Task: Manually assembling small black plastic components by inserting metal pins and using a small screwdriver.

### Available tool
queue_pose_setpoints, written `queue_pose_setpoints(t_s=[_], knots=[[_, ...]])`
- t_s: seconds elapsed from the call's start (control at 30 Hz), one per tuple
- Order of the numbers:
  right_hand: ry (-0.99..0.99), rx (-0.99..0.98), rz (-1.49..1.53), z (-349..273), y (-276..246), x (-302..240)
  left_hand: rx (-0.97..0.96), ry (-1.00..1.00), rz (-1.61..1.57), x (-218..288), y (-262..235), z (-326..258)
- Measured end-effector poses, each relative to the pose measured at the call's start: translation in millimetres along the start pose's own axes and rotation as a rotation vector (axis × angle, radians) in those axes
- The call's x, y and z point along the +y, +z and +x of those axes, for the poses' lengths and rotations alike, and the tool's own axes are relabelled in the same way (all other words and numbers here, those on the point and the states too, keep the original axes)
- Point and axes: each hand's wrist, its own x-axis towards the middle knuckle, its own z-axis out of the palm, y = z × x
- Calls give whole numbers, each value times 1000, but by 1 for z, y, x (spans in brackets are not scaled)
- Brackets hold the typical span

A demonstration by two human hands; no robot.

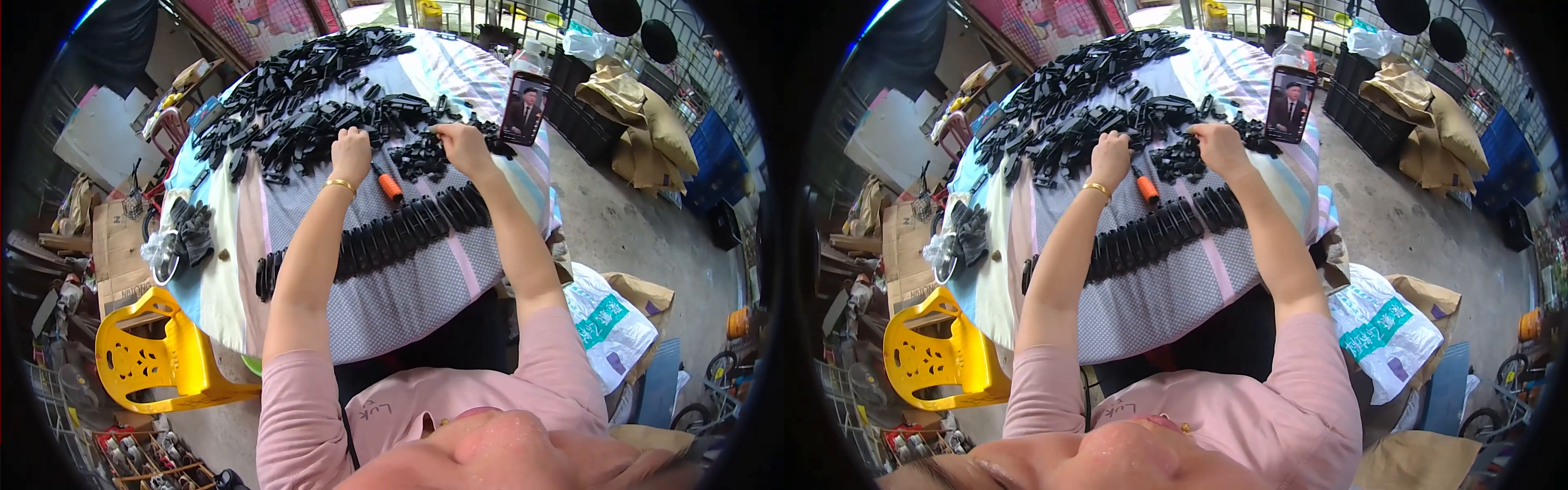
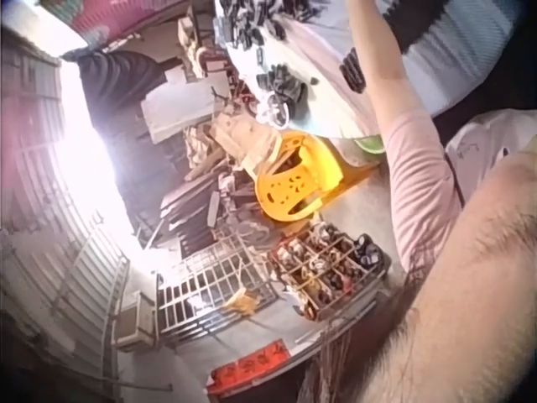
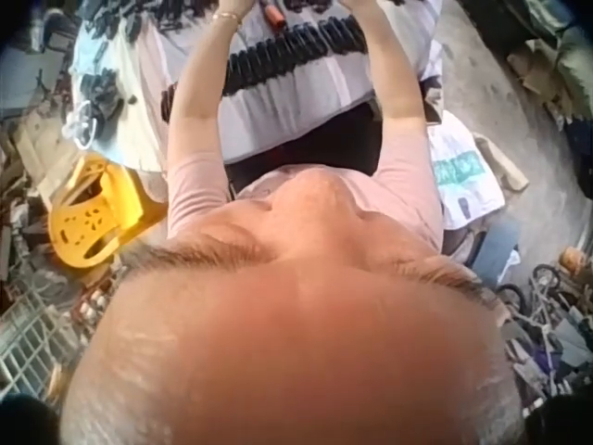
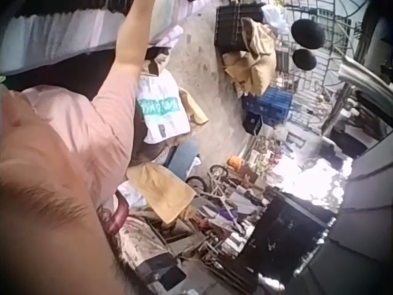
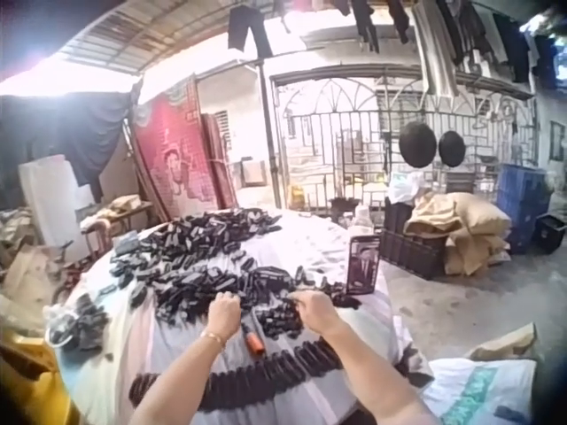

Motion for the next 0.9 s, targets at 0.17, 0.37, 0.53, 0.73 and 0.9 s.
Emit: queue_pose_setpoints(t_s=[0.17, 0.37, 0.53, 0.73, 0.9], knots=[[4, 157, 130, 4, -11, 0, 131, -59, -146, 5, -18, -6], [304, 92, 708, 5, -21, -28, 40, -316, -1243, 16, -71, -58], [245, -215, 916, -6, -27, -104, -107, -392, -1619, 28, -111, -114], [-61, -159, 704, -12, -2, -152, -129, -471, -1752, 10, -110, -136], [-119, -46, 683, -20, 16, -165, -292, -308, -1447, 2, -123, -143]])
